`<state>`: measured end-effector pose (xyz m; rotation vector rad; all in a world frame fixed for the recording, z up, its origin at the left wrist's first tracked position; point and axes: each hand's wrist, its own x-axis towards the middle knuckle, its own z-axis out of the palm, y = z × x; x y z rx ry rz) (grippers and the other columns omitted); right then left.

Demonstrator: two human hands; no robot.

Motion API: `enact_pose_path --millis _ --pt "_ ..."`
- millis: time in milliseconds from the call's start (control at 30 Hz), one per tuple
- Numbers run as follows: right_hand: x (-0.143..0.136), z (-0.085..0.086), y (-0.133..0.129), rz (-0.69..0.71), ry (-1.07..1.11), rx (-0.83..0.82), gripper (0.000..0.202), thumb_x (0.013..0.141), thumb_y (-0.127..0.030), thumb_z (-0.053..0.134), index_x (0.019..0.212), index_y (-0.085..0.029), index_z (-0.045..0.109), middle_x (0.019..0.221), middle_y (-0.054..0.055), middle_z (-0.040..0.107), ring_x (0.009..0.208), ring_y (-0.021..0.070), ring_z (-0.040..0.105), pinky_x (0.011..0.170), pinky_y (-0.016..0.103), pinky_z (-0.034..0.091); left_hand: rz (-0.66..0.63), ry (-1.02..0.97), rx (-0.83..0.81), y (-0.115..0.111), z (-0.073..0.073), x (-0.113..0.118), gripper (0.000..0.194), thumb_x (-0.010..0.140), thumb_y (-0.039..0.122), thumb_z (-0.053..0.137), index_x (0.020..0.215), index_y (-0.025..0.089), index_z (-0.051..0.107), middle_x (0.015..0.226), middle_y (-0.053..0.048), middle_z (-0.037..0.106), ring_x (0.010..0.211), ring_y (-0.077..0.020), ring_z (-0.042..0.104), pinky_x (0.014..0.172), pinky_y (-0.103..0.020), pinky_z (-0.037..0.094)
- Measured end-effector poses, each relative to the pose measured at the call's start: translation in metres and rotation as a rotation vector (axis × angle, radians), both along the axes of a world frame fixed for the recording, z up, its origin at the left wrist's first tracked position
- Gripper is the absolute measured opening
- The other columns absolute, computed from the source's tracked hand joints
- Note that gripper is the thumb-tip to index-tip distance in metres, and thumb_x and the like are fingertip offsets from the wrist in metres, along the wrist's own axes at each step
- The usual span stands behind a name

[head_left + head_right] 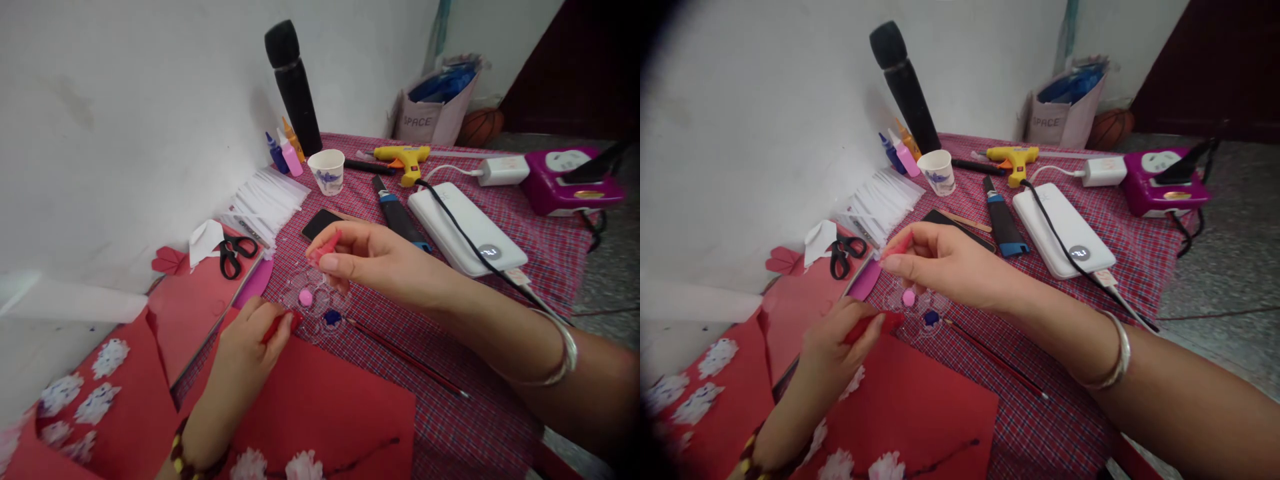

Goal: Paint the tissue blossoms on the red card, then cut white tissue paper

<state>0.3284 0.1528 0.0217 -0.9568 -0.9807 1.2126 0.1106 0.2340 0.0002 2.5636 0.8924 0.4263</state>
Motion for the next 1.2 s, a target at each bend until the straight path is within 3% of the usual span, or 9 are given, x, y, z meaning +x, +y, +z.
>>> enact_pose_path --millis 133,233,367,433,600,767,967,1200 --pt "0.0 0.001 -0.001 0.002 0.005 0.0 0.011 0.084 -0.028 0.064 0.083 -0.018 0.059 0.064 -0.005 0.057 0.053 0.0071 0.054 0.051 0.02 0.044 0.064 -0.069 -0.05 0.0 0.008 -0.002 0.009 0.081 0.024 0.061 0.073 0.022 0.064 0.069 0.0 0.058 0.065 -0.0155 0.055 0.064 -0.026 0.037" --pt "0.0 0.001 -0.001 -0.001 0.004 -0.007 0.011 0.084 -0.028 0.064 0.083 -0.018 0.059 0.063 -0.005 0.056 0.053 0.007 0.054 0.052 0.02 0.044 0.204 -0.129 -0.13 0.003 0.008 -0.007 0.011 0.08 0.027 0.062 0.071 0.021 0.062 0.064 0.003 0.055 0.057 -0.0123 0.05 0.058 -0.024 0.037" --pt "0.0 -0.001 0.0 0.002 0.001 -0.012 0.013 0.083 -0.03 0.065 0.084 -0.018 0.059 0.062 -0.004 0.057 0.054 0.0078 0.054 0.051 0.02 0.044 0.541 -0.346 -0.574 0.007 -0.001 -0.014 0.022 0.076 0.039 0.067 0.075 0.02 0.056 0.06 0.006 0.049 0.046 -0.0078 0.043 0.042 -0.018 0.032" --pt "-0.001 -0.001 0.0 0.001 -0.004 -0.014 0.014 0.083 -0.031 0.065 0.083 -0.018 0.06 0.063 -0.004 0.058 0.055 0.008 0.054 0.051 0.02 0.044 0.633 -0.506 -0.814 0.009 -0.005 -0.015 0.03 0.071 0.042 0.072 0.076 0.019 0.053 0.059 0.007 0.049 0.041 -0.0056 0.039 0.034 -0.015 0.024" --pt "-0.003 -0.004 0.0 -0.003 -0.008 -0.032 0.014 0.082 -0.032 0.066 0.083 -0.019 0.061 0.062 -0.003 0.058 0.055 0.0089 0.054 0.05 0.021 0.042 0.624 -0.641 -1.146 0.014 -0.008 -0.021 0.033 0.075 0.042 0.07 0.07 0.017 0.05 0.049 0.006 0.046 0.036 -0.0028 0.032 0.03 -0.011 0.019" --pt "-0.004 -0.007 0.002 -0.006 0.025 -0.033 0.016 0.08 -0.033 0.067 0.083 -0.019 0.061 0.064 -0.003 0.058 0.055 0.009 0.053 0.051 0.022 0.042 0.646 -0.723 -1.354 0.012 -0.004 -0.026 0.027 0.085 0.037 0.06 0.07 0.017 0.05 0.048 0.006 0.041 0.035 -0.0032 0.029 0.031 -0.012 0.019" --pt "-0.009 -0.009 0.001 0.029 0.028 -0.037 0.015 0.081 -0.031 0.067 0.087 -0.018 0.061 0.07 -0.001 0.06 0.059 0.0096 0.055 0.056 0.023 0.044 0.646 -0.84 -1.437 -0.001 0.007 -0.025 0.024 0.093 0.031 0.05 0.074 0.017 0.049 0.053 0.006 0.04 0.037 -0.0035 0.028 0.035 -0.014 0.021" --pt "-0.043 -0.012 -0.001 0.075 -0.081 -0.05 0.015 0.078 -0.022 0.065 0.089 -0.017 0.057 0.077 -0.002 0.058 0.063 0.0093 0.052 0.056 0.022 0.04 0.632 -0.846 -1.504 -0.017 0.02 -0.013 0.034 0.091 0.043 0.051 0.069 0.017 0.046 0.052 0.007 0.038 0.036 -0.0025 0.022 0.036 -0.014 0.019"
